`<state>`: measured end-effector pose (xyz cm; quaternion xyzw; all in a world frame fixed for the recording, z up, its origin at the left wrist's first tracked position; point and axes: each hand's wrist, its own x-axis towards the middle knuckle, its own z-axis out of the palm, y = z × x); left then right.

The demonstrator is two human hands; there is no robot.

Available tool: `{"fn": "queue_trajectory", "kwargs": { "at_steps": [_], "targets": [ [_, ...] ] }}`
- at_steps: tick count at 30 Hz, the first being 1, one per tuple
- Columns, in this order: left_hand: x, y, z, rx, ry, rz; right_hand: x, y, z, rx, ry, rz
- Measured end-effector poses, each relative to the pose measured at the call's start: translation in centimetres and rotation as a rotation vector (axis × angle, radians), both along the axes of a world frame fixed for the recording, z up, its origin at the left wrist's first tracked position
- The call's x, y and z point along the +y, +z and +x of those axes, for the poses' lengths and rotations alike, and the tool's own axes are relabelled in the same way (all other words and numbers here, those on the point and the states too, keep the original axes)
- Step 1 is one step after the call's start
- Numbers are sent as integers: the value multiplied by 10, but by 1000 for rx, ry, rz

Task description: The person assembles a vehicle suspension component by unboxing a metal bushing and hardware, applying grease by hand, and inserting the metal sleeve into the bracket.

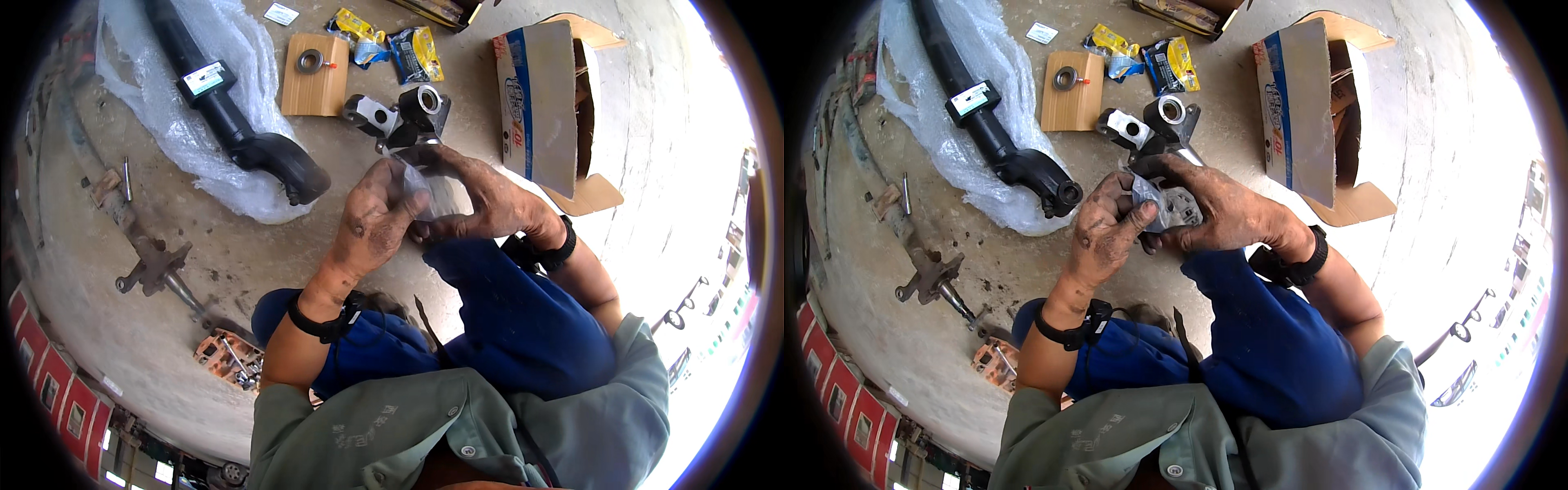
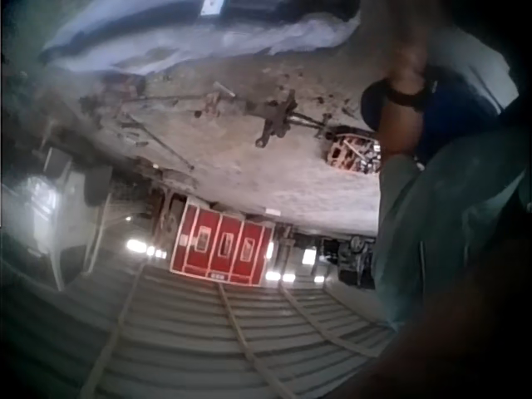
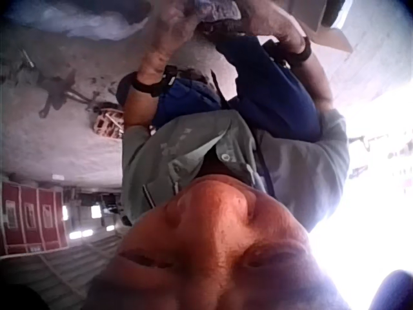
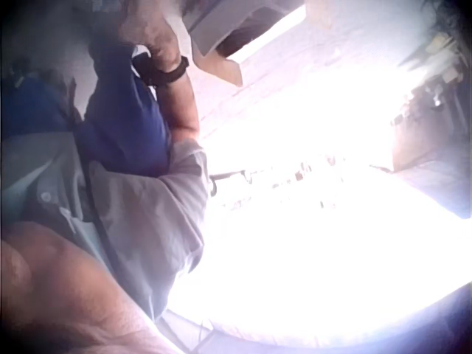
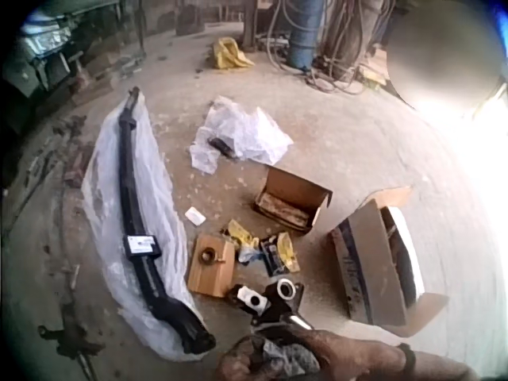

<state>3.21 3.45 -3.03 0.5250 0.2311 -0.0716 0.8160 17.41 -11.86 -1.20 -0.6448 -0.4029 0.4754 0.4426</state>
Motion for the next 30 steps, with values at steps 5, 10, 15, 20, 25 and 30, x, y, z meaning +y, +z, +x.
{"fn": "queue_trajectory", "kwargs": {
  "at_steps": [5, 10, 15, 20, 25, 30],
  "targets": [
    [2, 3, 2, -43, 86, 194, 3, -13, -2, -38, -16, -13],
    [14, -4, 1, 28, 122, 96, 13, -10, 0, 21, 76, -170],
    [16, -18, 6, -206, 231, 288, 9, -24, -1, 280, -232, -196],
    [19, -20, 7, -181, 100, 357, 15, -20, -1, 433, -277, -180],
    [16, -21, 4, -79, 173, 161, 18, -15, -6, 146, -257, -243],
    [20, -20, 4, -71, 276, -74, 21, -12, -4, 147, -316, -234]
  ]
}}
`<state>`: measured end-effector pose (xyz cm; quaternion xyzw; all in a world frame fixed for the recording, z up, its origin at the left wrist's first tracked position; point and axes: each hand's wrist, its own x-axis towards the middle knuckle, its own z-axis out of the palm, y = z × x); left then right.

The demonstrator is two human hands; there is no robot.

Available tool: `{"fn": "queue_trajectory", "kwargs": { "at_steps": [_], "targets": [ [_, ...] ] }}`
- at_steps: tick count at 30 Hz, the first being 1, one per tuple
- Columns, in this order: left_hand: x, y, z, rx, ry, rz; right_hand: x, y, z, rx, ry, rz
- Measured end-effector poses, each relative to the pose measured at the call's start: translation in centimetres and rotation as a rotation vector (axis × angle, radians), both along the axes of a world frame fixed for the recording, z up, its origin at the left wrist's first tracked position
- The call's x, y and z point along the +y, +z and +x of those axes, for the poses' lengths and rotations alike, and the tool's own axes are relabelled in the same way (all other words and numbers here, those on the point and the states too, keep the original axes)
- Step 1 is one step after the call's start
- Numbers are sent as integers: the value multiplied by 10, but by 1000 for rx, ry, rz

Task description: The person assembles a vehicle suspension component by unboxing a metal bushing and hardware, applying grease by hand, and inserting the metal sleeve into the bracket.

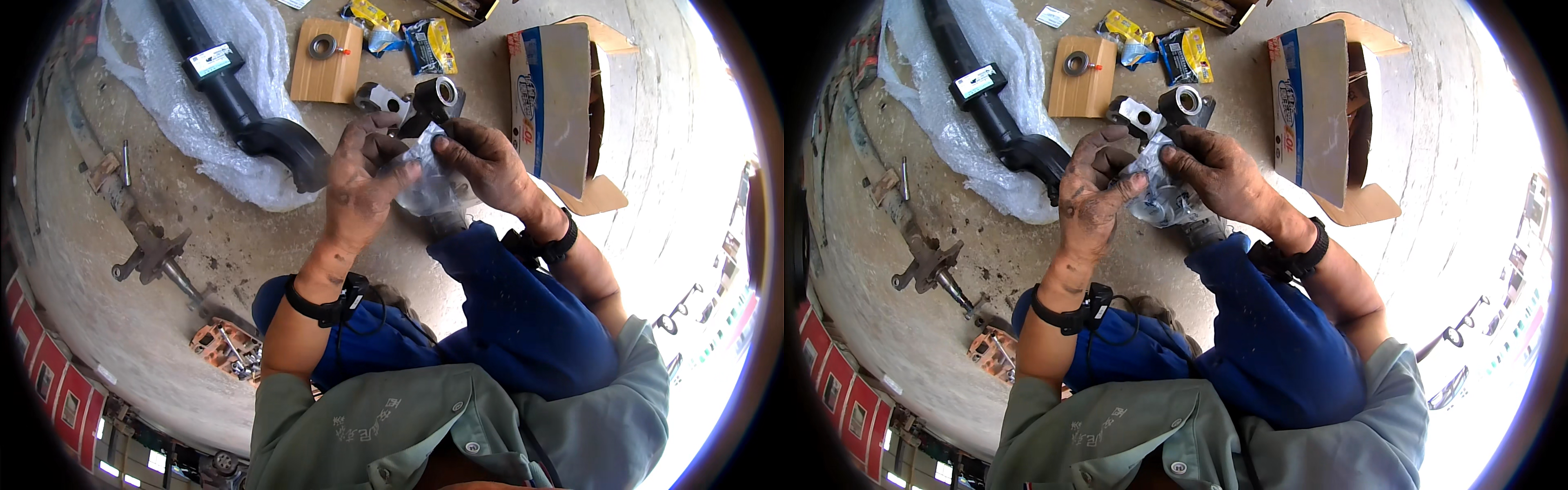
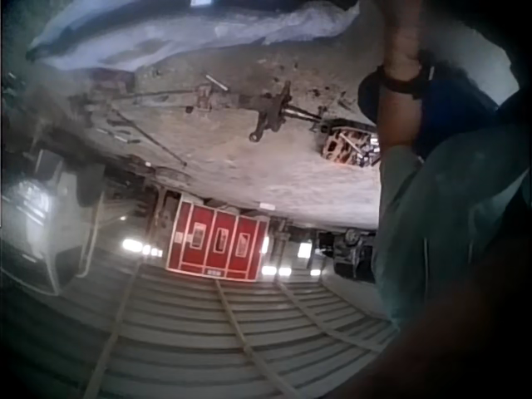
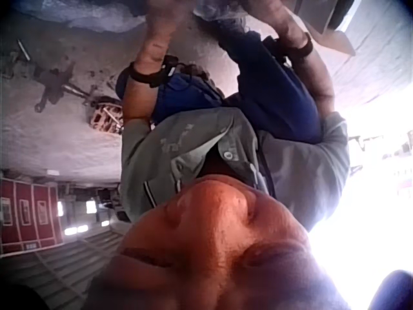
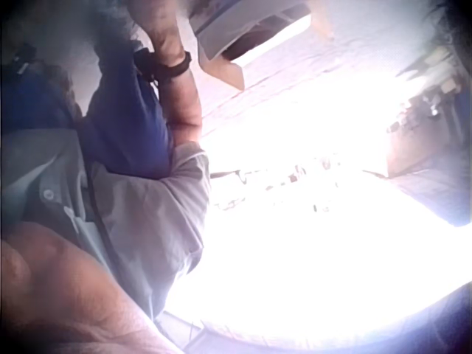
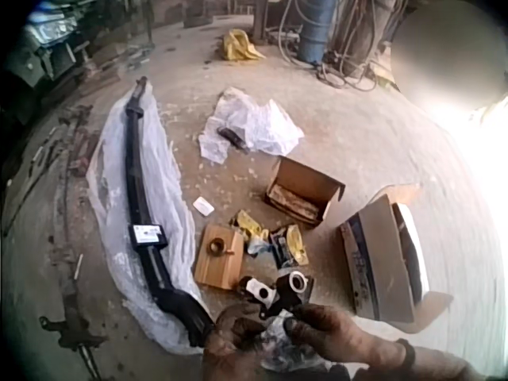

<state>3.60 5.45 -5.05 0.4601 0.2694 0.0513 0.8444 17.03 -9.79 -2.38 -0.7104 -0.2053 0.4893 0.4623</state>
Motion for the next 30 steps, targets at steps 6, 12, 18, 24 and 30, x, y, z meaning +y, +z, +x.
{"fn": "queue_trajectory", "kwargs": {
  "at_steps": [6, 12, 18, 24, 30],
  "targets": [
    [4, 7, 7, 39, -29, 59, -4, -1, -3, 13, -126, 11],
    [-8, 5, 6, 63, -49, -20, -6, 8, 1, -163, 102, -39],
    [-27, -8, 10, 90, -26, 12, -18, -11, -8, -304, 22, -16],
    [-43, -12, 20, 127, 22, 322, -12, -4, -11, -246, -18, -142],
    [-41, -17, 20, 157, 30, 494, -4, -17, -18, -305, 20, -127]
  ]
}}
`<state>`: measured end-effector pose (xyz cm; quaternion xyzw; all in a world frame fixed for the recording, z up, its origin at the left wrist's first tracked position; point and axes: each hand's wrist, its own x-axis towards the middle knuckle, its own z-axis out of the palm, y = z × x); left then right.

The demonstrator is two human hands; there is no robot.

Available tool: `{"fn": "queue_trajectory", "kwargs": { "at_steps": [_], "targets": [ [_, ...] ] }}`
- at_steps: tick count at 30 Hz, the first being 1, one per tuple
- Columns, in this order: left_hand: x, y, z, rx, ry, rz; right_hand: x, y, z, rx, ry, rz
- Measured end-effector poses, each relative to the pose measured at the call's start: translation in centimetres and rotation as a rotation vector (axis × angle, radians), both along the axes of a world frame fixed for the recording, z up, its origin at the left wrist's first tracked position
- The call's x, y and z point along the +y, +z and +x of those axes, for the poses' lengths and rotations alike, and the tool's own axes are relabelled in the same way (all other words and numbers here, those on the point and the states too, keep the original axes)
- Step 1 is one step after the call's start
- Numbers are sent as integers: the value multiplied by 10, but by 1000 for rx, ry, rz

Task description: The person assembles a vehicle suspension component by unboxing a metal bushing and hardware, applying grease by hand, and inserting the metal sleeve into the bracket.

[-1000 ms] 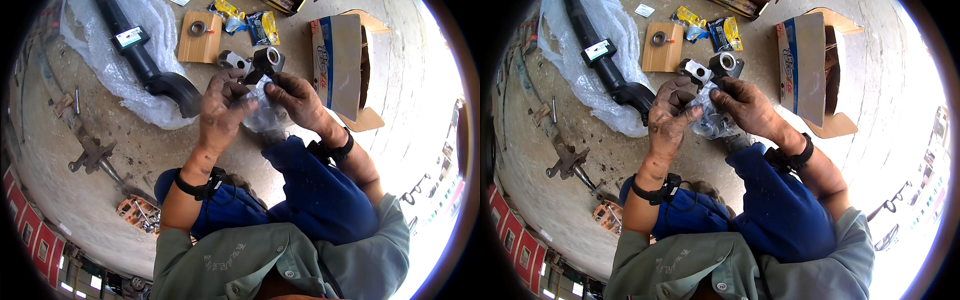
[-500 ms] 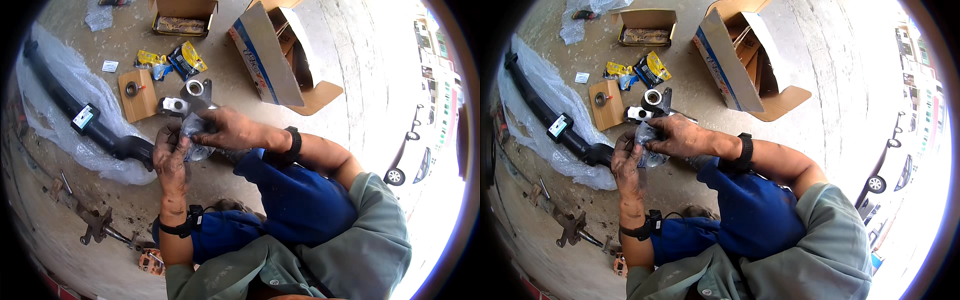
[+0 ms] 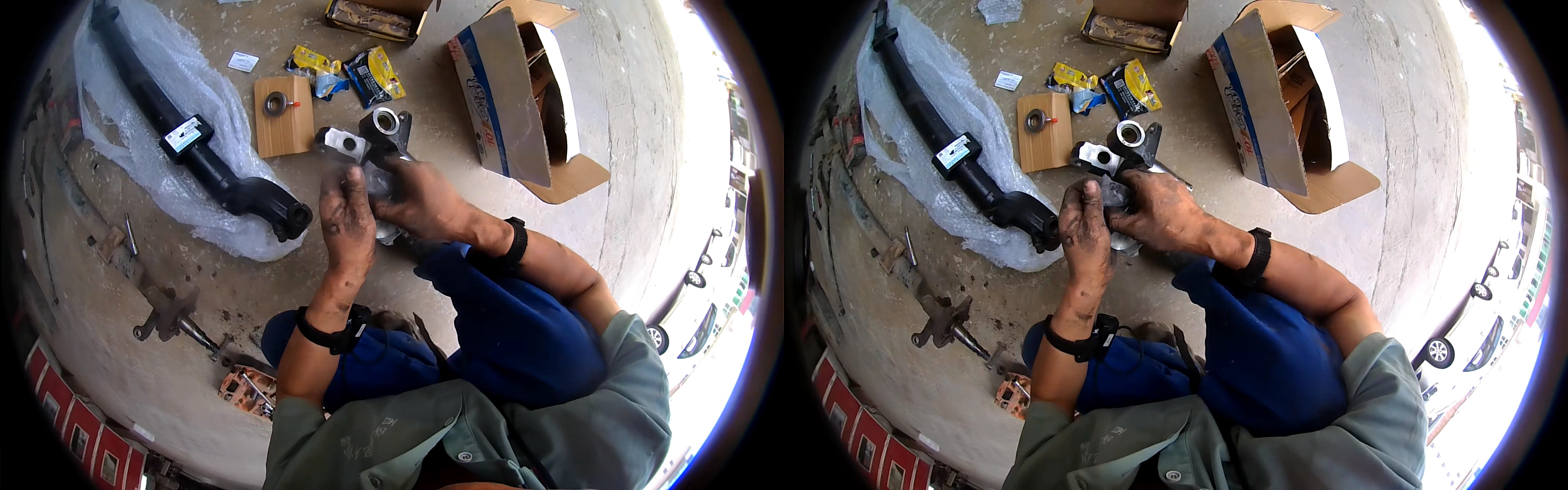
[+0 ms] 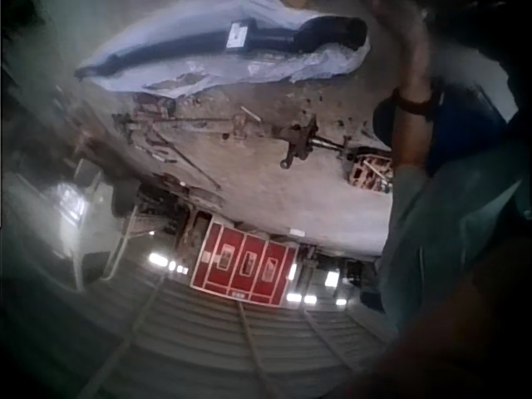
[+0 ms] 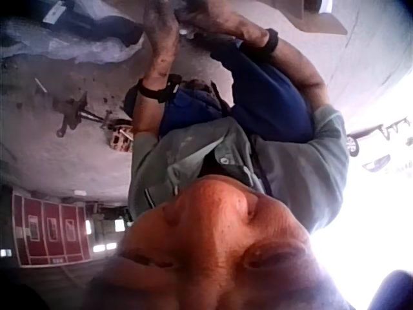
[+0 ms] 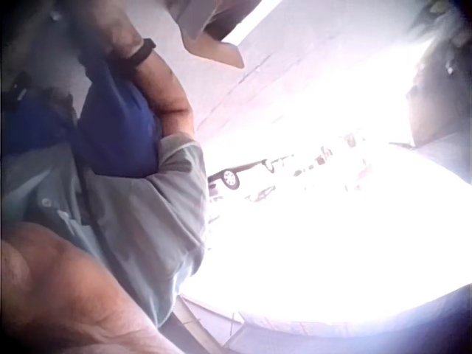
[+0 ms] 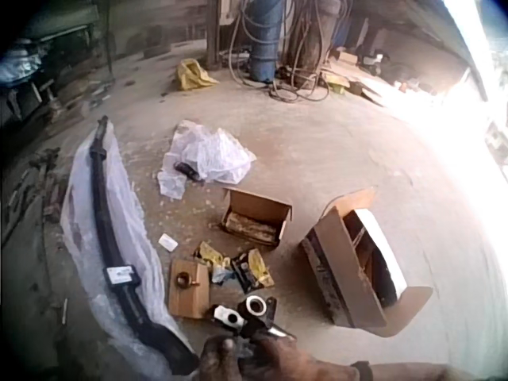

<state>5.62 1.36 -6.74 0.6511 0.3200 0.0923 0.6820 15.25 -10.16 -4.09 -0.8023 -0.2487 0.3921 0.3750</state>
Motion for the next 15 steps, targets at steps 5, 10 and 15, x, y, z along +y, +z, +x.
{"fn": "queue_trajectory", "kwargs": {
  "at_steps": [5, 10, 15],
  "targets": [
    [-2, 10, 0, -69, 14, 187, 3, -3, -3, -8, 7, 17],
    [10, 5, -4, -32, 15, 144, 13, -7, -10, -104, -13, 19],
    [15, 9, -3, -70, 12, 246, 23, -14, -13, -116, -31, -24]
  ]
}}
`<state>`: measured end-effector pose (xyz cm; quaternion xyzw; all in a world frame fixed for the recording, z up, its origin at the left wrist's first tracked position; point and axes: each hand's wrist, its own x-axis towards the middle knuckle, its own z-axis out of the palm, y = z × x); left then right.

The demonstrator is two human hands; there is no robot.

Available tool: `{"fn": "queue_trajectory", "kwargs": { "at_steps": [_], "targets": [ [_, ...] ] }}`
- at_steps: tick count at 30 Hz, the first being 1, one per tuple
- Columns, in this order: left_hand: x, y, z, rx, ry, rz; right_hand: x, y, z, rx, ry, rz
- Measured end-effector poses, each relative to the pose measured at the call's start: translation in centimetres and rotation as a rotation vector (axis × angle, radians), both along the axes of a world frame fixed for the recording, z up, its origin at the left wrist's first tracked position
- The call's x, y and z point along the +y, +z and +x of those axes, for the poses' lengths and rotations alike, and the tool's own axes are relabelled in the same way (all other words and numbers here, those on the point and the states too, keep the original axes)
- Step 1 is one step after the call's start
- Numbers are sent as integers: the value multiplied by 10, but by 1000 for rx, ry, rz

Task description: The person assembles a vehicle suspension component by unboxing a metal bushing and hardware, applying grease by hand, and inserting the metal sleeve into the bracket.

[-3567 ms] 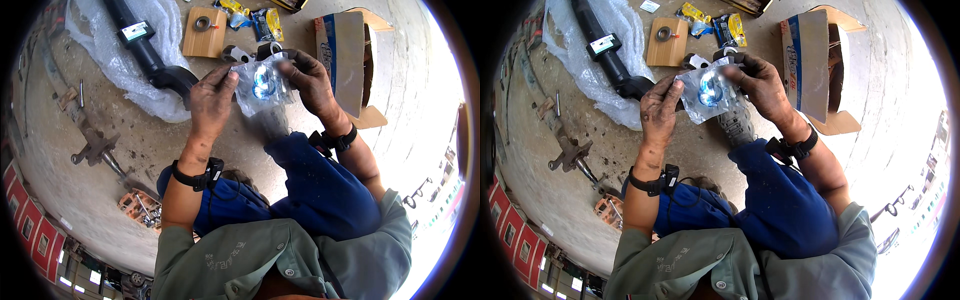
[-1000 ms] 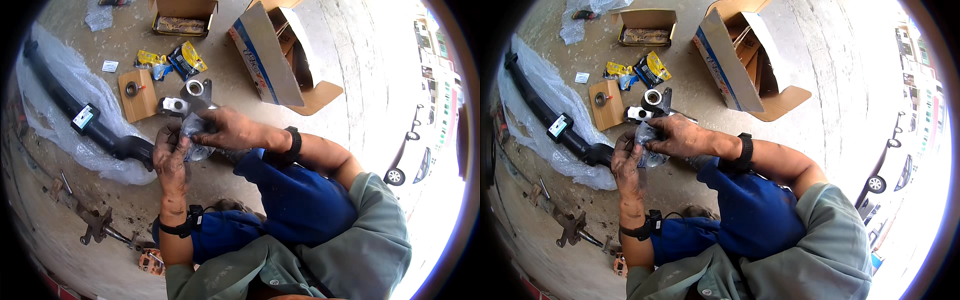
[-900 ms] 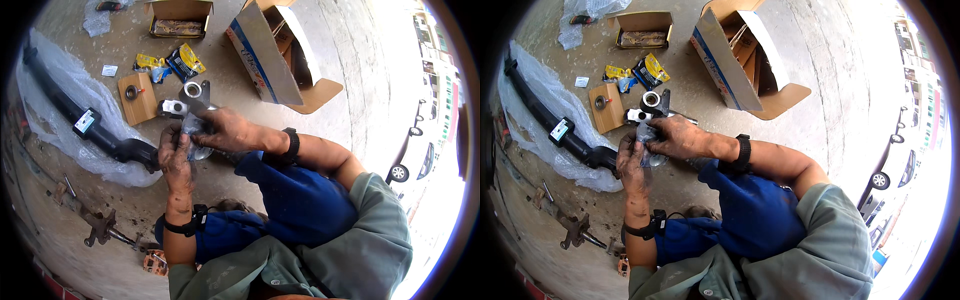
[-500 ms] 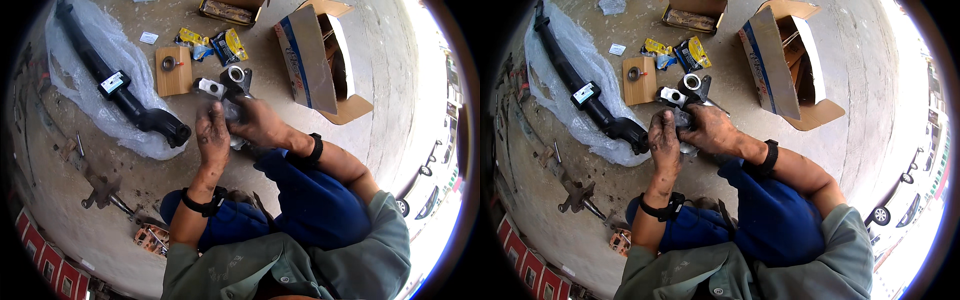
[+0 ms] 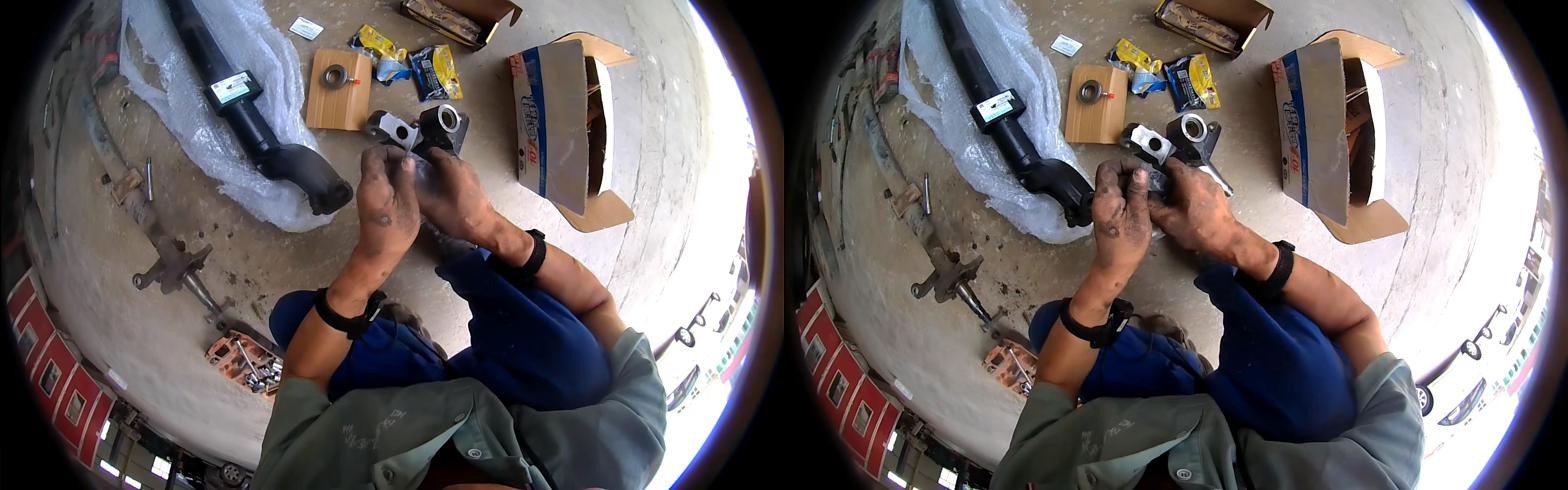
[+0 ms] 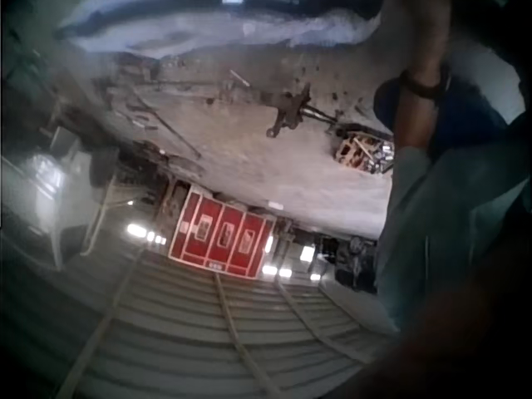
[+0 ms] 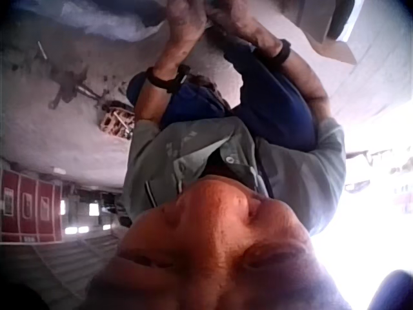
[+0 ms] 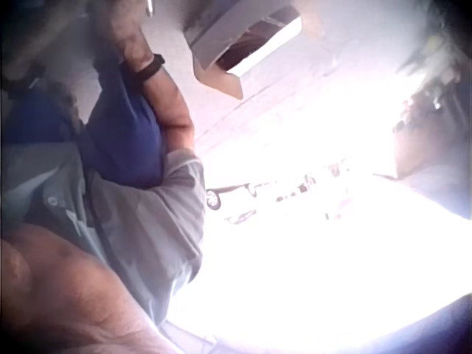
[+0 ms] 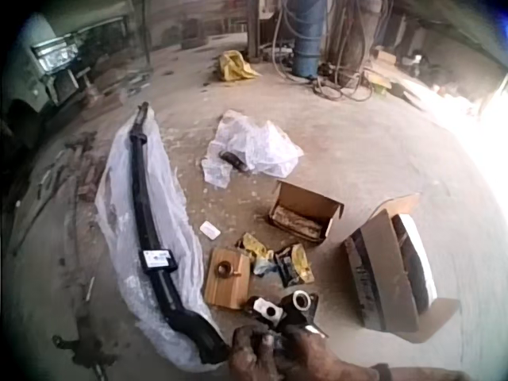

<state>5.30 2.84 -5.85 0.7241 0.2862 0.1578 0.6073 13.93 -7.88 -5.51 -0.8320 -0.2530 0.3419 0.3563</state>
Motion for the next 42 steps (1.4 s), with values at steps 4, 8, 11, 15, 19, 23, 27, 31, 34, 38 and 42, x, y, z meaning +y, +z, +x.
{"fn": "queue_trajectory", "kwargs": {
  "at_steps": [4, 8, 11, 15, 19, 23, 27, 31, 34, 38, 42],
  "targets": [
    [-1, 1, 2, -4, -6, -18, 5, -2, 3, 105, -82, 22],
    [-1, 6, 2, -66, 57, -78, 5, 9, 12, 106, -33, -39],
    [-2, 20, 6, -234, 101, -12, -5, 12, 17, 404, -86, 227],
    [0, 20, 7, -168, 61, -178, -5, 26, 21, 729, -188, 359],
    [-4, 7, 1, -102, 93, -58, -6, 11, 14, 665, -111, 251],
    [2, 7, -9, -19, 52, -93, 4, 4, -4, 509, -81, 207],
    [5, 0, -13, 30, 23, -58, 6, -28, -15, 440, -69, 288],
    [-1, 12, -13, 72, -67, -101, 7, -36, -14, 251, -12, 150],
    [-5, 7, -10, 67, -6, -309, 2, -39, -11, 128, 35, 101],
    [27, 14, 4, -128, 161, -471, 7, -4, 11, 344, -106, 181],
    [46, -5, -6, -74, 150, -290, 12, 6, 6, 399, -222, 316]
  ]
}}
